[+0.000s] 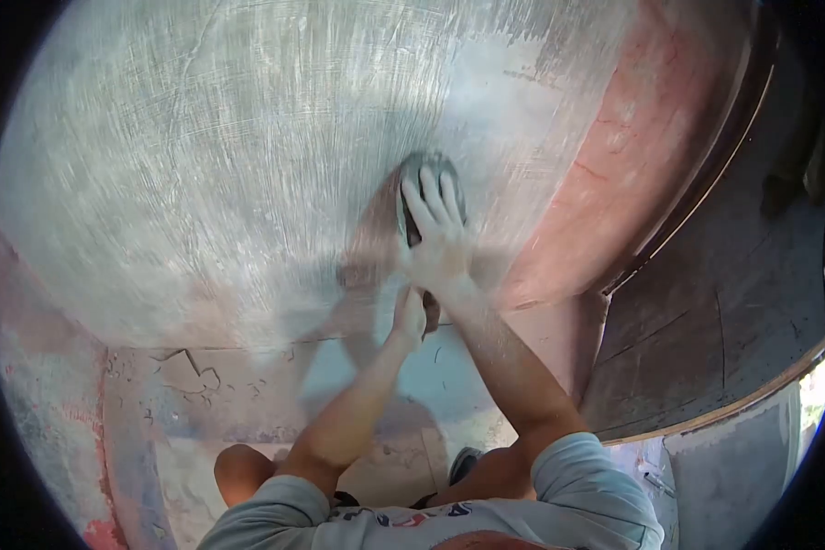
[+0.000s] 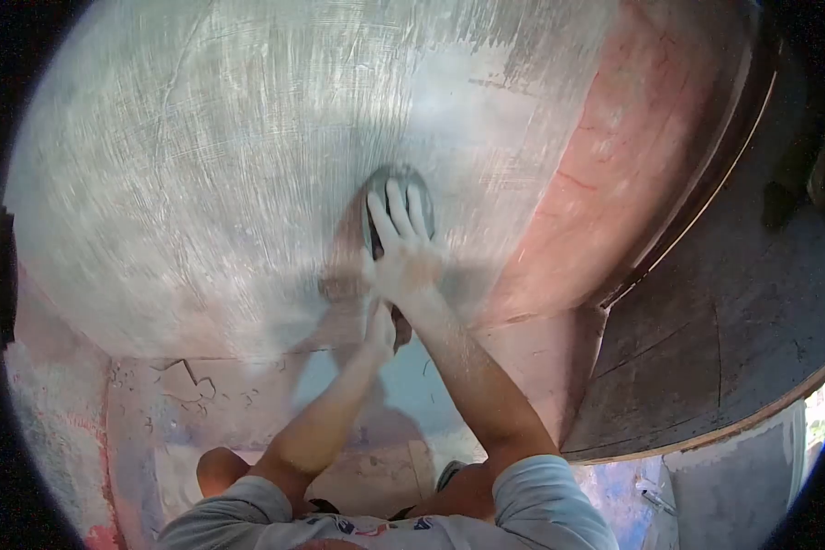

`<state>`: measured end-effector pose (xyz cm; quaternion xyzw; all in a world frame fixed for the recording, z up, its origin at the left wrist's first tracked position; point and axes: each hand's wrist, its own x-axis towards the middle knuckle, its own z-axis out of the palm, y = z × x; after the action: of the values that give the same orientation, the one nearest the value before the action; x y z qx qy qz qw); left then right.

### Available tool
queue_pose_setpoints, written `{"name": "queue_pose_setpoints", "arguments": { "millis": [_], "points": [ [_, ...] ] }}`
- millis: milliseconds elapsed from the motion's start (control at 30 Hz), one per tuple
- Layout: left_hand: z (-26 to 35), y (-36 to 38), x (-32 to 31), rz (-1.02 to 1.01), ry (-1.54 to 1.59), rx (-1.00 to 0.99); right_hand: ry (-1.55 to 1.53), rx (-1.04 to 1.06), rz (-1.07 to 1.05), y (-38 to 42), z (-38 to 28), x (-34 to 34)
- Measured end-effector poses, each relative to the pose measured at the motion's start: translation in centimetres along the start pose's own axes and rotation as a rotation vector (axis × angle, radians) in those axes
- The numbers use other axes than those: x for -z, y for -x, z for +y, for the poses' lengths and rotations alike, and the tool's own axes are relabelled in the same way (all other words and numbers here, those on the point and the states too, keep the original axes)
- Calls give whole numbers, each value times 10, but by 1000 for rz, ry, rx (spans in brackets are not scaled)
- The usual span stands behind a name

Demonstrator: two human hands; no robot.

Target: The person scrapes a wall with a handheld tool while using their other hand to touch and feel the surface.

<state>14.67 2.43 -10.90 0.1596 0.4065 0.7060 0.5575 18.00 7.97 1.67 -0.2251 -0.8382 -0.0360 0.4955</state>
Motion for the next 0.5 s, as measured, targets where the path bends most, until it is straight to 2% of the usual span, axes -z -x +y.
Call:
{"name": "queue_pose_setpoints", "arguments": {
  "millis": [67,133,200,267,300,367,400,433,467,500],
  "points": [
    [9,3,-5,-19,-9,-31,-1,-38,-41,4,1,-2],
    [33,2,-25,-25,-38,-152,58,36,62,-39,-2,14],
    [87,-13,-66,-12,59,-104,53,67,182,-102,-12,38],
    [140,-5,-94,-180,-79,-286,24,48,198,-146,-15,55],
    [144,-4,-96,-180,-77,-283,36,27,180,-157,-15,60],
    [147,-2,-99,-248,-1,-157,81,57,198,-148,-11,55],
    [127,-7,-91,-191,-8,-177,51,69,217,-133,-9,49],
    [100,-15,-77,-115,52,-137,101,17,99,-114,-7,43],
    [72,-19,-62,-39,111,-96,134,38,79,-91,-6,35],
    [48,-15,-36,-102,104,-44,168,58,58,-66,-5,26]
  ]
}}
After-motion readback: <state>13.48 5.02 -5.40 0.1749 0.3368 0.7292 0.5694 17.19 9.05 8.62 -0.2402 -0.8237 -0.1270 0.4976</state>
